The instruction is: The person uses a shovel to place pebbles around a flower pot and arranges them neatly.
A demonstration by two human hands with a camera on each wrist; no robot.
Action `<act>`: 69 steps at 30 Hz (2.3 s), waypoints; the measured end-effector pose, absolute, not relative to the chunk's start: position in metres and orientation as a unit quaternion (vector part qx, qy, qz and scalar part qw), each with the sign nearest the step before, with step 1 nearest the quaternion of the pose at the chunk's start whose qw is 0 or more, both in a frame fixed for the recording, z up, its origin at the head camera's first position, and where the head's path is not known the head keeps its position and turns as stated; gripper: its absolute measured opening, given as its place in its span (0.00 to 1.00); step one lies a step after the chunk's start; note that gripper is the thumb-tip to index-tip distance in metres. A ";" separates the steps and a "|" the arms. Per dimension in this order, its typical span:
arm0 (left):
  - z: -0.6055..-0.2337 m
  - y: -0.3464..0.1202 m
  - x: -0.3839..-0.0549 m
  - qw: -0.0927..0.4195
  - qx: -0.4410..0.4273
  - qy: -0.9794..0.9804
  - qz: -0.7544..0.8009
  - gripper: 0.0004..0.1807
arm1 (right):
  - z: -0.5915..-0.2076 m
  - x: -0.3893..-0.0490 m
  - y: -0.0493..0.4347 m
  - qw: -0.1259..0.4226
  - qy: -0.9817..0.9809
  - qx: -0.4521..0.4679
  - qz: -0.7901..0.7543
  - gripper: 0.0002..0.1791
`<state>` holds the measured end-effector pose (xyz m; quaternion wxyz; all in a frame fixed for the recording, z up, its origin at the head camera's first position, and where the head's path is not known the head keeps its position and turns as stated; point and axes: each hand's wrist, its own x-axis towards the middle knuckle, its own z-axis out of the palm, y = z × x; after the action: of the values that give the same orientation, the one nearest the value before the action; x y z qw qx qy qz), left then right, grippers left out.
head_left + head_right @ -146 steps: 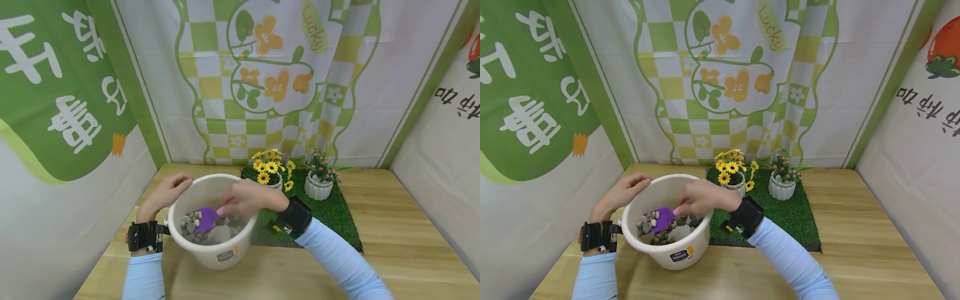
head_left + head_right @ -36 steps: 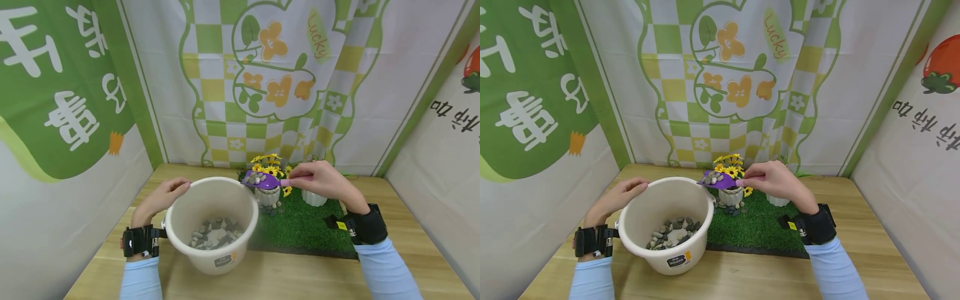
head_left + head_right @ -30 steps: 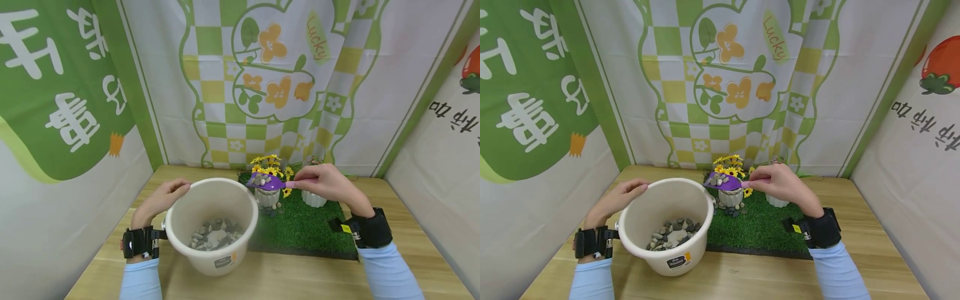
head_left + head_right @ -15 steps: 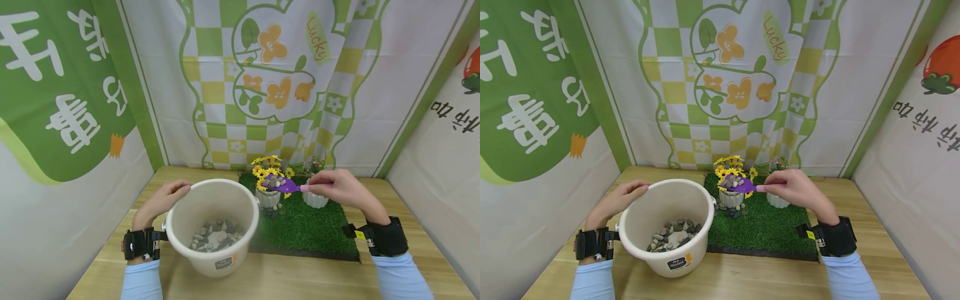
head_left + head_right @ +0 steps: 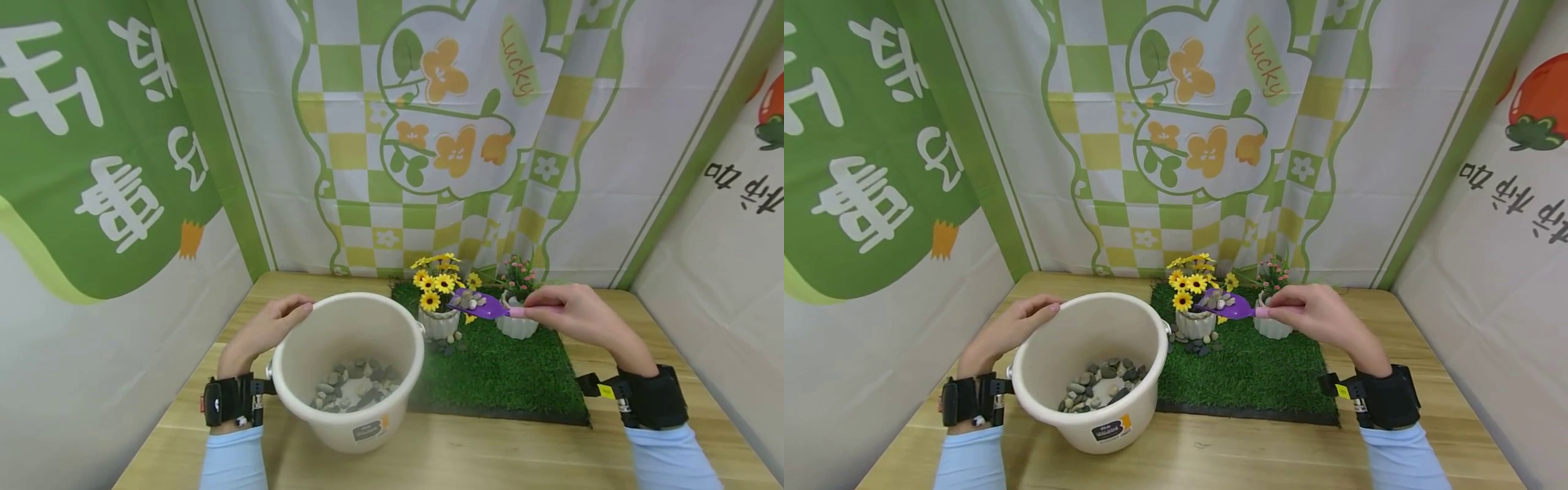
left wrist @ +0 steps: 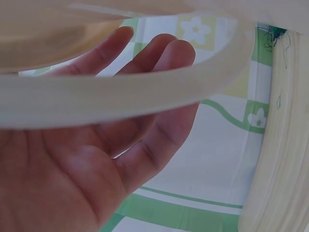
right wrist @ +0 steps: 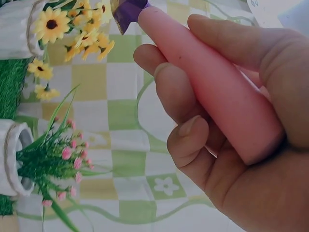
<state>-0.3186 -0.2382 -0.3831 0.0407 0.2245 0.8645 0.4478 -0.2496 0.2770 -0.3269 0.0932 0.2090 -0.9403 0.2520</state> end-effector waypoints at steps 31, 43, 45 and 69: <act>-0.386 -0.239 -0.321 0.040 0.236 0.857 0.457 0.20 | -0.358 -0.240 0.310 0.100 -0.939 0.200 0.262 0.02; -0.387 -0.239 -0.319 0.041 0.232 0.856 0.460 0.19 | -0.378 -0.244 0.323 0.048 -0.939 0.174 0.293 0.07; -0.387 -0.239 -0.318 0.041 0.231 0.857 0.459 0.19 | -0.381 -0.245 0.324 0.047 -0.940 0.169 0.292 0.07; -0.385 -0.237 -0.319 0.037 0.227 0.859 0.457 0.20 | -0.407 -0.261 0.313 0.047 -0.949 0.158 0.271 0.09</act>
<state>-0.3194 -0.2374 -0.3852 0.0366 0.2275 0.8589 0.4574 -0.2610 0.3126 -0.4070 0.0472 0.1575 -0.9485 0.2706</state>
